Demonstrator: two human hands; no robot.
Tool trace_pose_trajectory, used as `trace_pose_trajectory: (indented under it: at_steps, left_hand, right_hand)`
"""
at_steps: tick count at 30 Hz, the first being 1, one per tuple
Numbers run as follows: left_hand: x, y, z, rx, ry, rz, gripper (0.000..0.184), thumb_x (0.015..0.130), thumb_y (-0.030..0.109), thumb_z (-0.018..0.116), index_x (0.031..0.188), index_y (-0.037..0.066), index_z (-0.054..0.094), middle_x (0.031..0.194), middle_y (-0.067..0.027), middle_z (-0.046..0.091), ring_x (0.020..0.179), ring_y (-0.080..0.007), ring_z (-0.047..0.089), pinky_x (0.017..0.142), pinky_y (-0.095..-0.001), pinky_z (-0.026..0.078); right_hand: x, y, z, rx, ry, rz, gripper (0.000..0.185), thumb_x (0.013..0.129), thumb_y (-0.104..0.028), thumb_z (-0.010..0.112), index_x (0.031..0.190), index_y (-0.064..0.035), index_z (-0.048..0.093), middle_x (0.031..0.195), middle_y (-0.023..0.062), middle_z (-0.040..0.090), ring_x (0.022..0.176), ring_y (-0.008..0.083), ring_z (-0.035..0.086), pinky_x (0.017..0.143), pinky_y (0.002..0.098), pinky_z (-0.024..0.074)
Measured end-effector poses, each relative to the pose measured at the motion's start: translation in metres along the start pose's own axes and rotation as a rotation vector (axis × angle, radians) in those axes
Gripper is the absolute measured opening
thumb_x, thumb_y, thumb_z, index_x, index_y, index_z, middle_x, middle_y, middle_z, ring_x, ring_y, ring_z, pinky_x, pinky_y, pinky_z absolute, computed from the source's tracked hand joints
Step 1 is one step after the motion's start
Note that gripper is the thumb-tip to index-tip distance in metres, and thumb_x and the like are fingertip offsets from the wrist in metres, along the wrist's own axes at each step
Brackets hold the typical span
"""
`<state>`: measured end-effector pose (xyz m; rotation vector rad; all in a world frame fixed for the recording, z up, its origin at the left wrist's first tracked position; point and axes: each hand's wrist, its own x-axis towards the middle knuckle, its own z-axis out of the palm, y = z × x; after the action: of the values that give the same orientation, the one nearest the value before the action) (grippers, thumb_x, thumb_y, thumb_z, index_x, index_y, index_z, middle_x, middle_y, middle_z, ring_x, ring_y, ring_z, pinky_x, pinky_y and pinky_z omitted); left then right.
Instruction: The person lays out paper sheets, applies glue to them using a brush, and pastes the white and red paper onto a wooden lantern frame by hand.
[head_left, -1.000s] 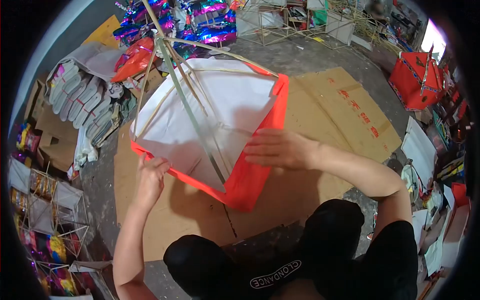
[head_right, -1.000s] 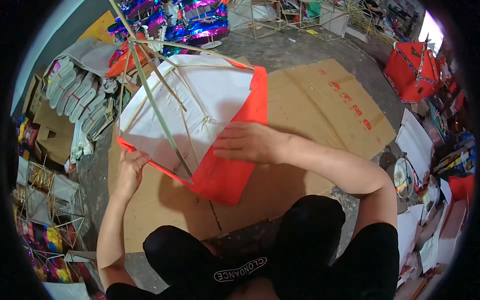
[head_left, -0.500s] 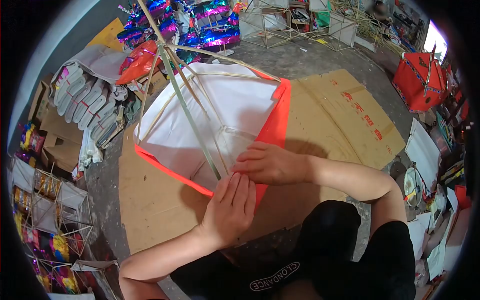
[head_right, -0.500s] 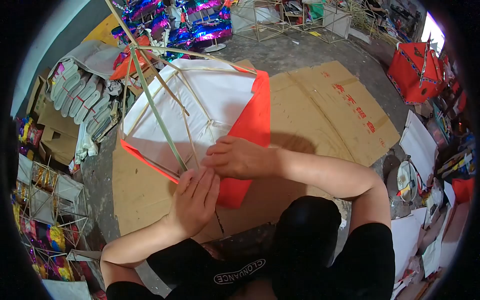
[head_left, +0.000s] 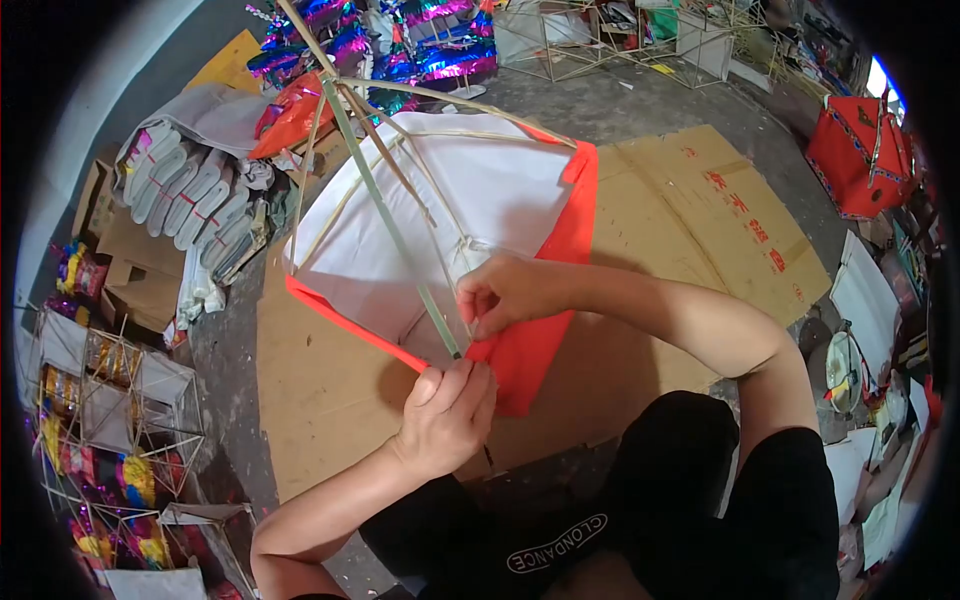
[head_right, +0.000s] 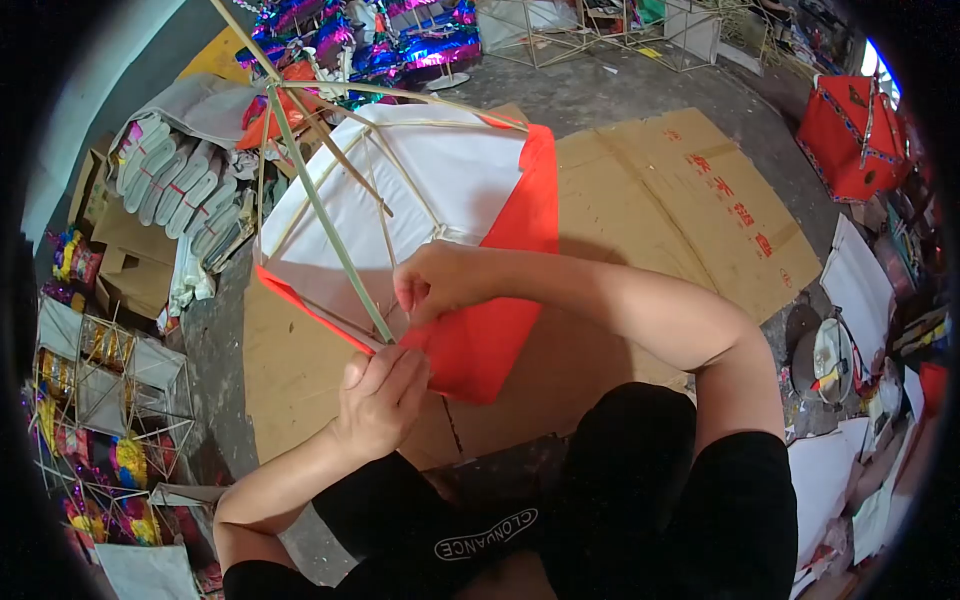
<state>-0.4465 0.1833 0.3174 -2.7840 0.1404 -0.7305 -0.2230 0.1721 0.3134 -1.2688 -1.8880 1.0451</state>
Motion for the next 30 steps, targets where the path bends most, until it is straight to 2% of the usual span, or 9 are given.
trace_pose_trajectory:
  at_steps: [3,6,12,16,19,21,27,30]
  left_hand:
    - [-0.001,-0.003,0.003,0.073,0.004,0.031,0.031,0.061,0.010,0.062,0.090,-0.001,0.063,0.098,-0.0102,0.059,0.089,-0.0222,0.054,0.069,-0.0342,0.036]
    - [-0.001,-0.003,0.002,0.100,-0.028,0.017,0.029,0.062,0.011,0.061,0.089,0.000,0.063,0.097,-0.0101,0.060,0.090,-0.0220,0.054,0.072,-0.0354,0.036]
    - [-0.001,-0.004,0.004,0.135,0.008,0.024,0.024,0.066,0.013,0.057,0.086,0.001,0.062,0.095,-0.0113,0.060,0.090,-0.0226,0.054,0.081,-0.0387,0.036]
    - [-0.001,-0.004,0.002,0.141,-0.024,0.064,0.023,0.068,0.015,0.055,0.086,0.001,0.061,0.094,-0.0119,0.059,0.091,-0.0226,0.054,0.084,-0.0405,0.036]
    - [0.003,-0.002,0.000,0.139,-0.043,0.048,0.023,0.069,0.015,0.054,0.087,0.001,0.060,0.089,-0.0112,0.059,0.092,-0.0224,0.053,0.087,-0.0427,0.035]
    - [0.007,-0.003,0.003,0.188,-0.029,0.071,0.023,0.069,0.015,0.054,0.087,0.001,0.060,0.085,-0.0104,0.057,0.091,-0.0223,0.052,0.089,-0.0441,0.035]
    - [0.019,-0.003,0.009,0.174,-0.058,0.081,0.021,0.069,0.013,0.054,0.085,0.000,0.058,0.078,-0.0106,0.054,0.085,-0.0239,0.051,0.090,-0.0477,0.035]
    - [0.024,-0.006,0.011,0.112,-0.069,0.034,0.021,0.068,0.012,0.054,0.084,-0.002,0.057,0.075,-0.0122,0.052,0.083,-0.0251,0.051,0.090,-0.0500,0.035]
  right_hand:
    - [0.003,-0.005,-0.002,-0.144,-0.100,0.044,0.016,0.073,-0.013,0.068,0.082,-0.0006,0.065,0.069,0.0055,0.064,0.064,0.0104,0.058,0.060,0.0271,0.0462]
    - [0.008,0.001,-0.002,-0.087,-0.158,0.069,0.013,0.072,-0.013,0.067,0.079,-0.0012,0.067,0.067,0.0055,0.064,0.063,0.0110,0.058,0.060,0.0277,0.0460]
    - [0.023,-0.017,0.000,-0.240,-0.337,0.288,0.016,0.066,-0.012,0.065,0.078,-0.0034,0.070,0.062,0.0045,0.061,0.058,0.0132,0.052,0.055,0.0300,0.0415]
    - [0.040,0.012,0.006,-0.452,-0.499,0.169,0.019,0.060,-0.013,0.065,0.076,-0.0031,0.070,0.060,0.0054,0.059,0.057,0.0148,0.049,0.055,0.0327,0.0398]
    - [0.043,0.008,0.006,-0.457,-0.538,0.217,0.021,0.059,-0.015,0.066,0.075,-0.0020,0.069,0.061,0.0081,0.059,0.059,0.0161,0.050,0.056,0.0348,0.0401]
    - [0.040,0.002,0.007,-0.372,-0.476,0.306,0.021,0.059,-0.017,0.066,0.073,-0.0010,0.067,0.062,0.0108,0.059,0.060,0.0172,0.050,0.057,0.0360,0.0401]
    - [0.041,-0.006,0.007,-0.512,-0.555,0.292,0.024,0.064,-0.023,0.062,0.073,-0.0004,0.065,0.070,0.0168,0.061,0.064,0.0262,0.055,0.058,0.0379,0.0426]
    - [0.027,-0.022,-0.010,-0.609,-0.452,0.202,0.028,0.075,-0.030,0.059,0.076,-0.0027,0.066,0.074,0.0174,0.063,0.069,0.0290,0.059,0.061,0.0390,0.0451]
